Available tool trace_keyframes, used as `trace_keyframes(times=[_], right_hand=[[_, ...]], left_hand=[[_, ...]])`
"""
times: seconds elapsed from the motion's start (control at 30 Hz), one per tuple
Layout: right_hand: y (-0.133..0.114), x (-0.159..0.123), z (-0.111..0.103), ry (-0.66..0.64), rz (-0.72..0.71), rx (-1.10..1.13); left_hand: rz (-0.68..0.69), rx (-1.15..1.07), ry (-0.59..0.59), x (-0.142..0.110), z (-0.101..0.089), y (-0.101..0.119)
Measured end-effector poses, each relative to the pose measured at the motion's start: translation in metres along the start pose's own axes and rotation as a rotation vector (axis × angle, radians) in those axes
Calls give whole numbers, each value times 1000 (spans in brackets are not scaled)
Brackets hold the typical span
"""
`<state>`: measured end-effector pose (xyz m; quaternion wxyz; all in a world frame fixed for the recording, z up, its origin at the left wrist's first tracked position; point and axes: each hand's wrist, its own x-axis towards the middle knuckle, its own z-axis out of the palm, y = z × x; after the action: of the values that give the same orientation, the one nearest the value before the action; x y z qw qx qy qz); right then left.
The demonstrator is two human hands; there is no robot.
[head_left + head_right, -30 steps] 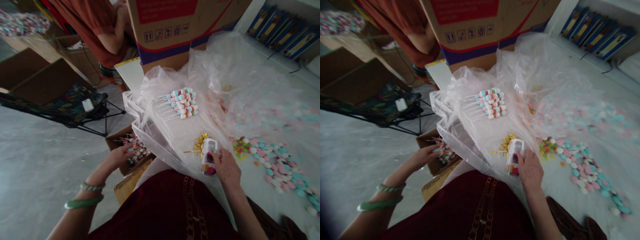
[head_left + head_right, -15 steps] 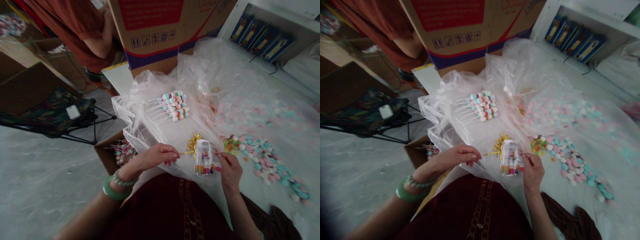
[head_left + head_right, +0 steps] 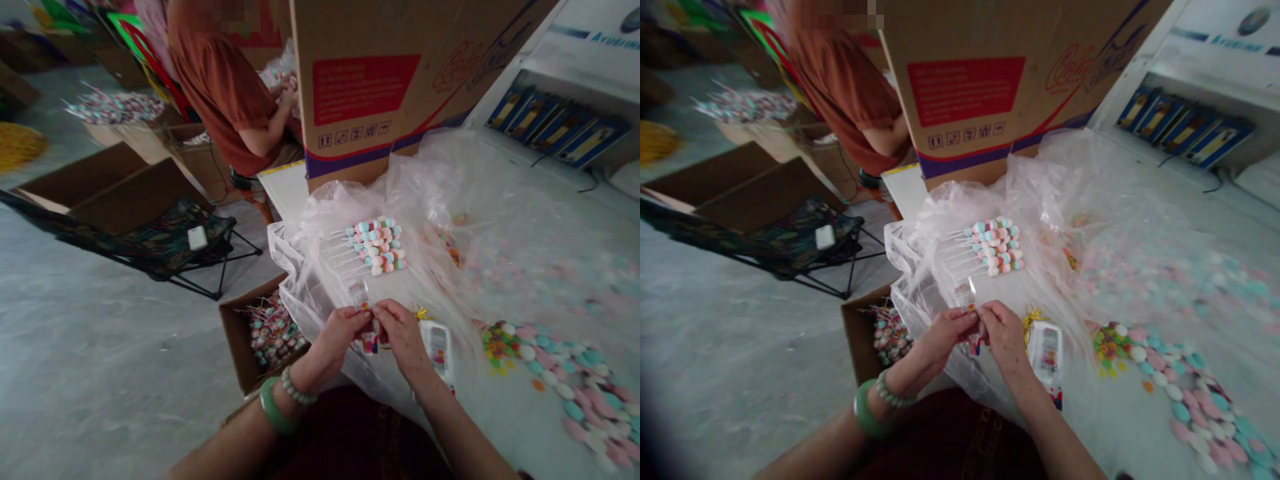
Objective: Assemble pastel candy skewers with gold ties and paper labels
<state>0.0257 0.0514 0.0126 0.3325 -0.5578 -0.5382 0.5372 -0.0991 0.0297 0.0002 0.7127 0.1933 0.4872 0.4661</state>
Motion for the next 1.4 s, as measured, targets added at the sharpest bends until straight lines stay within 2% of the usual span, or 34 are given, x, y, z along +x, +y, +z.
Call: trace_keyframes(times=[0.07, 0.17, 0.27, 0.43, 0.57, 0.63, 0.73, 0.83, 0.93, 1.03, 1.2, 1.4], right_hand=[[0, 18, 10, -49, 2, 4], [1, 44, 24, 109, 87, 149], [-2, 67, 35, 222, 235, 358], [-10, 94, 46, 101, 367, 554], [-13, 99, 46, 60, 395, 635], [-11, 90, 42, 84, 394, 633], [-2, 61, 25, 134, 372, 577], [14, 19, -3, 141, 331, 446], [31, -27, -31, 128, 190, 159], [41, -65, -49, 135, 193, 65], [44, -100, -51, 101, 217, 1], [42, -104, -50, 118, 208, -54]], left_hand=[[30, -26, 96, 2, -18, 7], [18, -69, 178, 3, -39, 15], [11, -101, 194, 4, -47, 17], [109, -138, 119, 7, -46, 11], [142, -113, 156, 8, -48, 11], [126, -99, 187, 7, -50, 13], [71, -84, 175, 5, -52, 19], [26, -70, 172, 6, -50, 22], [15, -100, 150, 13, -42, 21], [-44, -220, 137, 22, -29, 19], [-151, -439, 265, 30, -4, 22], [-152, -537, 329, 26, 13, 26]])
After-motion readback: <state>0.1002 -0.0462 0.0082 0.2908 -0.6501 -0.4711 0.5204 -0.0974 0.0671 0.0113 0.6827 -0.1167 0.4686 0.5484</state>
